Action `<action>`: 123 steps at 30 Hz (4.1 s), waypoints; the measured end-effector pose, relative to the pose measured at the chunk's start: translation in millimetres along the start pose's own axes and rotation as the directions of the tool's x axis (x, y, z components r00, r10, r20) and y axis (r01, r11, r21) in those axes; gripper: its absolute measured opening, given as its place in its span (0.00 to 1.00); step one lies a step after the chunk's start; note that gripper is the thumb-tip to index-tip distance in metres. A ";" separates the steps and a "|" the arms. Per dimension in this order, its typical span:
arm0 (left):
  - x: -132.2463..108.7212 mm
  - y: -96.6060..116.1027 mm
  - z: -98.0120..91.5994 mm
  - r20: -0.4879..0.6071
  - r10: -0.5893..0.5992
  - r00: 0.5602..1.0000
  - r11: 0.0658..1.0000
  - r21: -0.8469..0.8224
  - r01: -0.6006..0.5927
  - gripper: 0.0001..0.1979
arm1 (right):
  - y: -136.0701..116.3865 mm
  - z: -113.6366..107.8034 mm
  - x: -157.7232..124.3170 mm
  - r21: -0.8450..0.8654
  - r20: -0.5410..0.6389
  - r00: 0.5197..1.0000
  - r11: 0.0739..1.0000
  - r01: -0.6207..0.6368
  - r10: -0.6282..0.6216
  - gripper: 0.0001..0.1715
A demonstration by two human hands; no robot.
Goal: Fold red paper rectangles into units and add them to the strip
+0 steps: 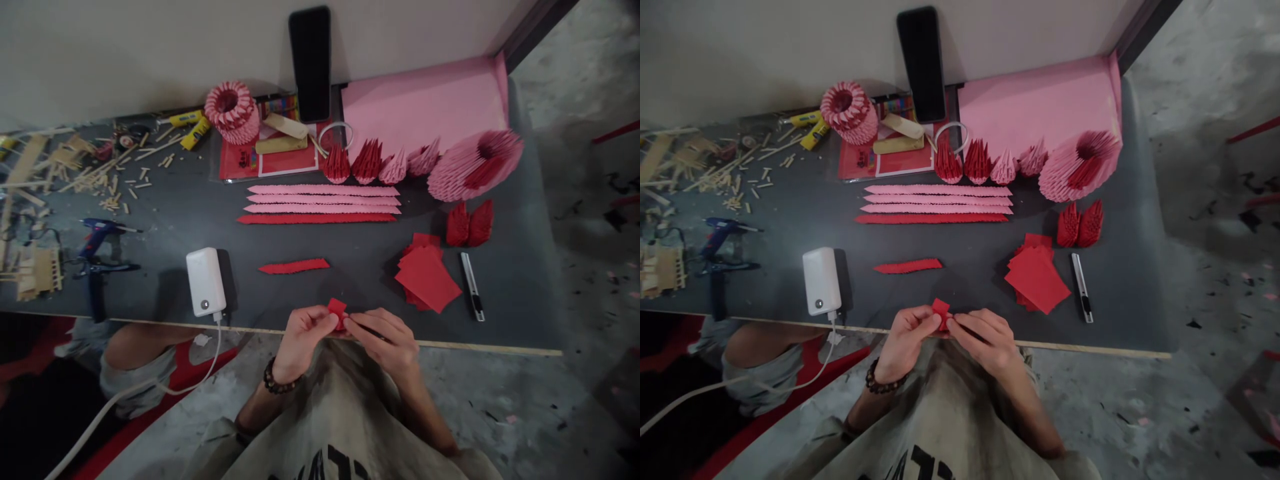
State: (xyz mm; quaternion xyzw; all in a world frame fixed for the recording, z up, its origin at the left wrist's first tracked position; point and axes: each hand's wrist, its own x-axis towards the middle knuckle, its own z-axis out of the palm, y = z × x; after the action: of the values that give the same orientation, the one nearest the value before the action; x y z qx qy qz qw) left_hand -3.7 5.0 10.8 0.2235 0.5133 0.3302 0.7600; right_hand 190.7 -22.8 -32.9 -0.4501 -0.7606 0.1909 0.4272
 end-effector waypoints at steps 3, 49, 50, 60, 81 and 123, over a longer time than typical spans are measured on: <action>-1.8 -0.3 -0.8 -0.006 0.054 0.999 0.998 0.039 -0.054 0.17 | -1.5 0.2 3.1 0.094 -0.006 0.994 0.990 -0.110 0.111 0.26; -1.6 -13.5 19.8 -0.152 0.258 0.954 0.924 0.328 -0.197 0.09 | -30.9 17.7 0.2 0.127 -0.388 0.840 0.925 -0.359 0.379 0.19; -2.3 -13.5 20.3 -0.162 0.255 0.953 0.930 0.310 -0.196 0.10 | -28.6 18.2 -1.4 0.114 -0.381 0.861 0.941 -0.318 0.337 0.21; -3.5 -20.4 17.2 -0.143 0.206 0.968 0.965 0.193 -0.177 0.14 | -17.4 22.4 -17.2 -0.018 -0.370 0.924 0.993 -0.114 0.099 0.32; -3.4 -10.8 23.0 -0.079 0.387 0.919 0.791 0.541 -0.287 0.08 | -24.6 12.3 9.2 0.119 -0.278 0.801 0.846 -0.519 0.530 0.03; -1.3 -24.5 16.3 -0.136 0.302 0.944 0.948 0.145 -0.282 0.14 | -18.7 23.5 -0.6 0.217 -0.311 0.894 0.940 -0.262 0.321 0.17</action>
State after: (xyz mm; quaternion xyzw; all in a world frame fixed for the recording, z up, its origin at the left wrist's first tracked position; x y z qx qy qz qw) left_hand 17.7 -12.6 1.1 0.3172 0.5517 0.4234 0.6448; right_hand 161.7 -30.8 -33.7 -0.5478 -0.5792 0.2357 0.5558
